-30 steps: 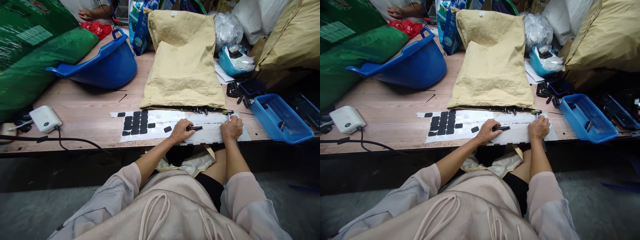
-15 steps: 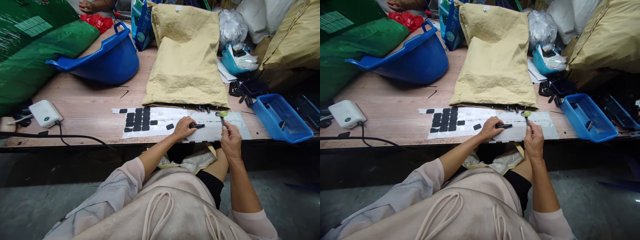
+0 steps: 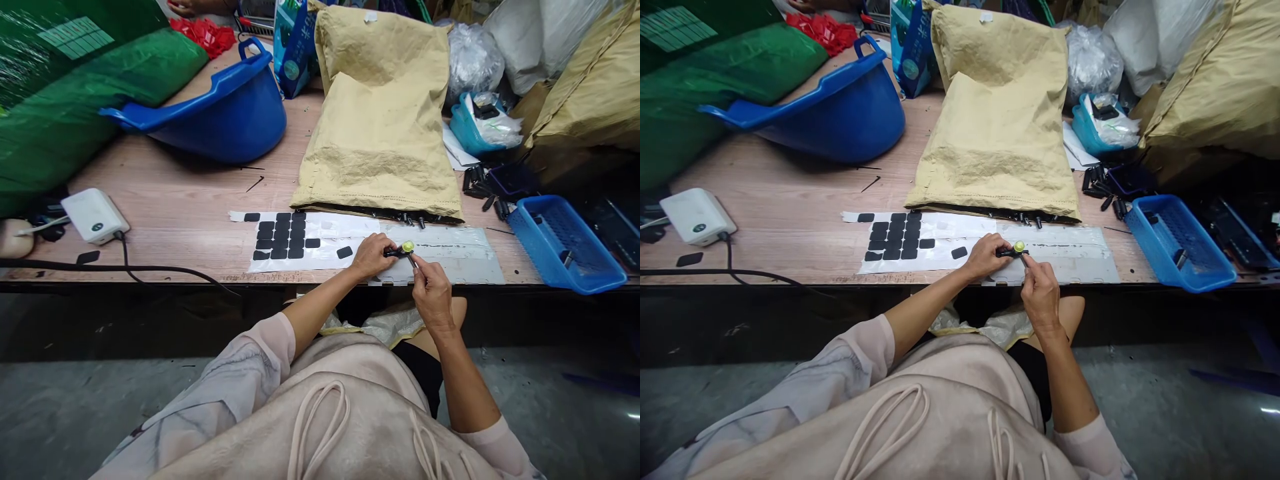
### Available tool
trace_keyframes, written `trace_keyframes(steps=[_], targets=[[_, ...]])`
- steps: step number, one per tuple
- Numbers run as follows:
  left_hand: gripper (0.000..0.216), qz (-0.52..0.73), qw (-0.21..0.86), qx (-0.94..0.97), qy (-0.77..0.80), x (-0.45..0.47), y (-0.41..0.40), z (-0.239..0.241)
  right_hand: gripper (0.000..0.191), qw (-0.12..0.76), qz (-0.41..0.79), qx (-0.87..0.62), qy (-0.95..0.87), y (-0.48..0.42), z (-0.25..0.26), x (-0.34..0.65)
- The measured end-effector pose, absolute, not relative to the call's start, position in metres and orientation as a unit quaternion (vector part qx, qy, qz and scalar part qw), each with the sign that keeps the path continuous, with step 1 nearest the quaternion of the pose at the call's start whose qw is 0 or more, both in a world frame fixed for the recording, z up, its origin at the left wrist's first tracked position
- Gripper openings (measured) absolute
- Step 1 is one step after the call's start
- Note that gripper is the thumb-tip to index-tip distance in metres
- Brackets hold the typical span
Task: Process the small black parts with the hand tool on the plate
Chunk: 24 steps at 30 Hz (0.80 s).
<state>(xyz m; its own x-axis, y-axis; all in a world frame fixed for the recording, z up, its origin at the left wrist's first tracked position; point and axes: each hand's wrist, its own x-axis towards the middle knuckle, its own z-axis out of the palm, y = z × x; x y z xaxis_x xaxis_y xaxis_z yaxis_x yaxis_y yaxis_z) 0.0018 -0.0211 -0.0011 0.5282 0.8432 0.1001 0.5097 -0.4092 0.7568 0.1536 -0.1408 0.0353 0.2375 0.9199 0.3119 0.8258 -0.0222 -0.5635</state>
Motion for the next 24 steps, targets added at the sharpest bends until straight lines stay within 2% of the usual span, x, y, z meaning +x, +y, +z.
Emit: trace_keyframes(steps=[5, 10, 16, 24], targets=[[0.019, 0.244, 0.340, 0.807, 0.417, 0.002, -0.021, -0.004, 0.039, 0.375, 0.035, -0.677, -0.633, -0.143, 0.037, 0.145], [0.016, 0.246, 0.335, 0.803, 0.428, 0.005, -0.021, -0.004, 0.038, 0.351, 0.033, -0.686, -0.636, -0.144, 0.028, 0.145], [0.019, 0.241, 0.339, 0.805, 0.424, 0.004, -0.021, -0.003, 0.038, 0.377, -0.004, -0.691, -0.617, -0.141, 0.038, 0.152], [0.019, 0.241, 0.339, 0.804, 0.426, 0.004, -0.022, -0.002, 0.039, 0.349, 0.014, -0.719, -0.600, -0.141, 0.037, 0.158]])
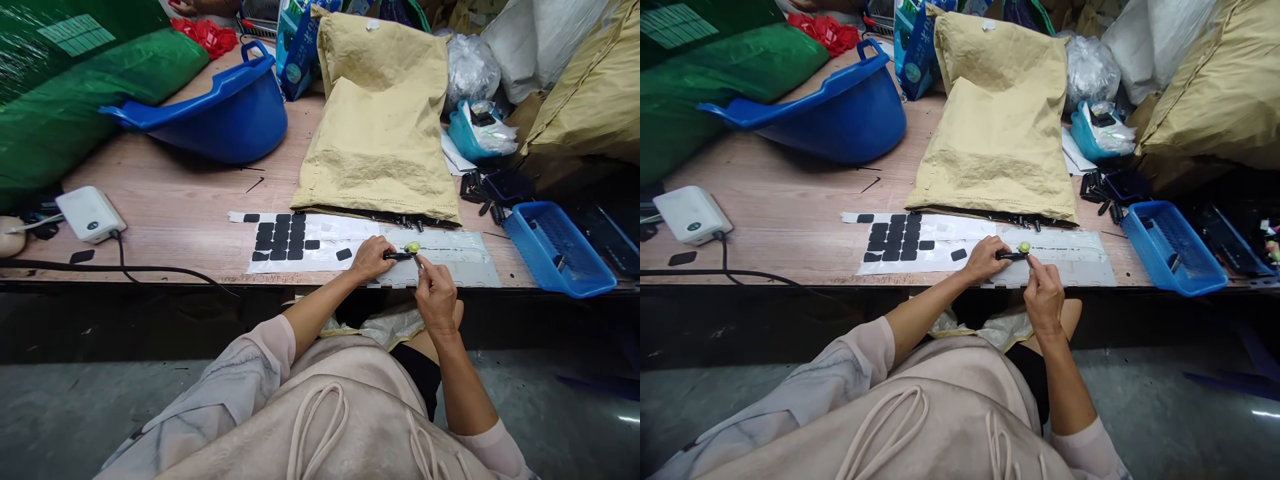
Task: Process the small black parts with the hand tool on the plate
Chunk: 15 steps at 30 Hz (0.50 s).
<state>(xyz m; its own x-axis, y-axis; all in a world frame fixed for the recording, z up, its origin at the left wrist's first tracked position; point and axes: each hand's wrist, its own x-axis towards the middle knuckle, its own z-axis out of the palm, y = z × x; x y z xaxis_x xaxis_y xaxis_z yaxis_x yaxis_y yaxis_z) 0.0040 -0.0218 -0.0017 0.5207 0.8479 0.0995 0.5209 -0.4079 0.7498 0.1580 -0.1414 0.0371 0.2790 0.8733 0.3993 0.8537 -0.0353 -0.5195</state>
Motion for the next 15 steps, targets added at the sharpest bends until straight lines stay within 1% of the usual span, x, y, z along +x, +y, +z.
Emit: trace_keyframes(steps=[3, 7, 11, 15], targets=[[0.018, 0.243, 0.337, 0.804, 0.426, 0.004, -0.021, -0.003, 0.041, 0.339, -0.021, -0.743, -0.577, -0.132, 0.046, 0.180], [0.017, 0.246, 0.338, 0.803, 0.425, 0.004, -0.022, -0.004, 0.043, 0.285, -0.060, -0.818, -0.496, -0.111, 0.051, 0.224], [0.017, 0.245, 0.340, 0.802, 0.425, 0.005, -0.023, -0.003, 0.044, 0.215, -0.044, -0.891, -0.397, -0.092, 0.043, 0.256], [0.016, 0.241, 0.338, 0.803, 0.427, 0.004, -0.023, -0.001, 0.044, 0.188, -0.048, -0.918, -0.345, -0.079, 0.029, 0.266]])
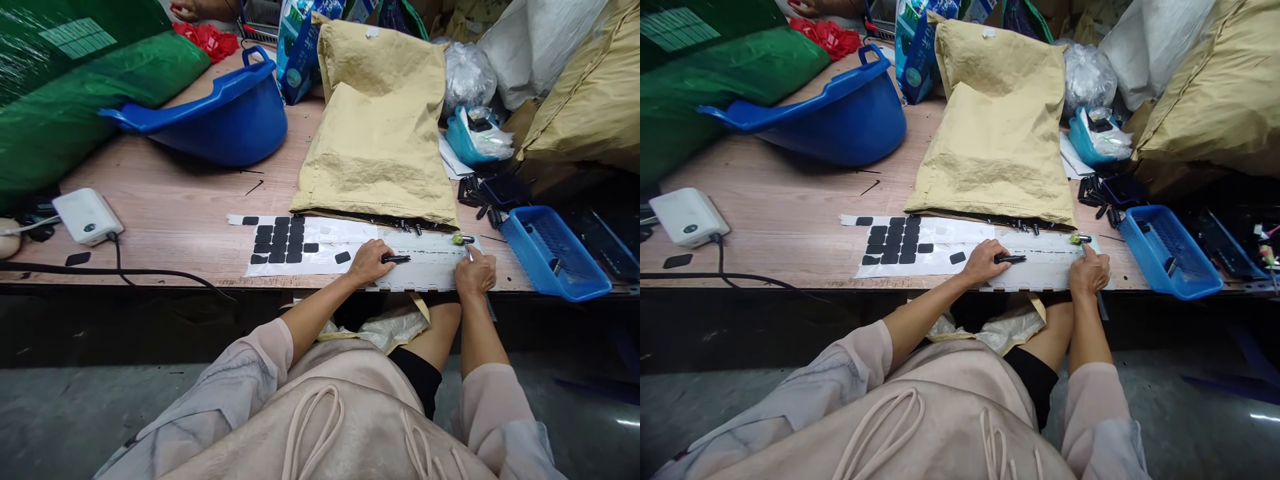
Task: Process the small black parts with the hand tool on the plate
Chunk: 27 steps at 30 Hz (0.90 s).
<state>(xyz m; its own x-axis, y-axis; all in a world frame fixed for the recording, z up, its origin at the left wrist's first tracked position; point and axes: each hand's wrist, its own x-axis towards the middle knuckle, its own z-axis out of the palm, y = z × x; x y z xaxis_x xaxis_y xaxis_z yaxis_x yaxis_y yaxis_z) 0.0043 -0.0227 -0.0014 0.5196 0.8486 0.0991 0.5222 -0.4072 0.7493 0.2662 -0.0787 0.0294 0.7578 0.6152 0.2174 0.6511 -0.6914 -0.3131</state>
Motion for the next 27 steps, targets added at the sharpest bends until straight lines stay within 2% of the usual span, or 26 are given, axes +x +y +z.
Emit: trace_keyframes(steps=[13, 20, 24, 27], targets=[[0.015, 0.241, 0.357, 0.800, 0.418, -0.001, -0.020, 0.001, 0.044, 0.167, -0.120, -0.897, -0.392, -0.053, 0.008, 0.262], [0.029, 0.315, 0.577, 0.638, 0.401, -0.013, -0.041, 0.021, 0.045, 0.183, -0.132, -0.888, -0.400, -0.052, 0.005, 0.265], [0.046, 0.284, 0.742, 0.468, 0.386, -0.015, -0.067, 0.033, 0.046, 0.184, -0.122, -0.889, -0.401, -0.052, 0.007, 0.263], [0.056, 0.256, 0.817, 0.367, 0.363, -0.019, -0.088, 0.040, 0.046, 0.180, -0.115, -0.893, -0.397, -0.052, 0.008, 0.262]])
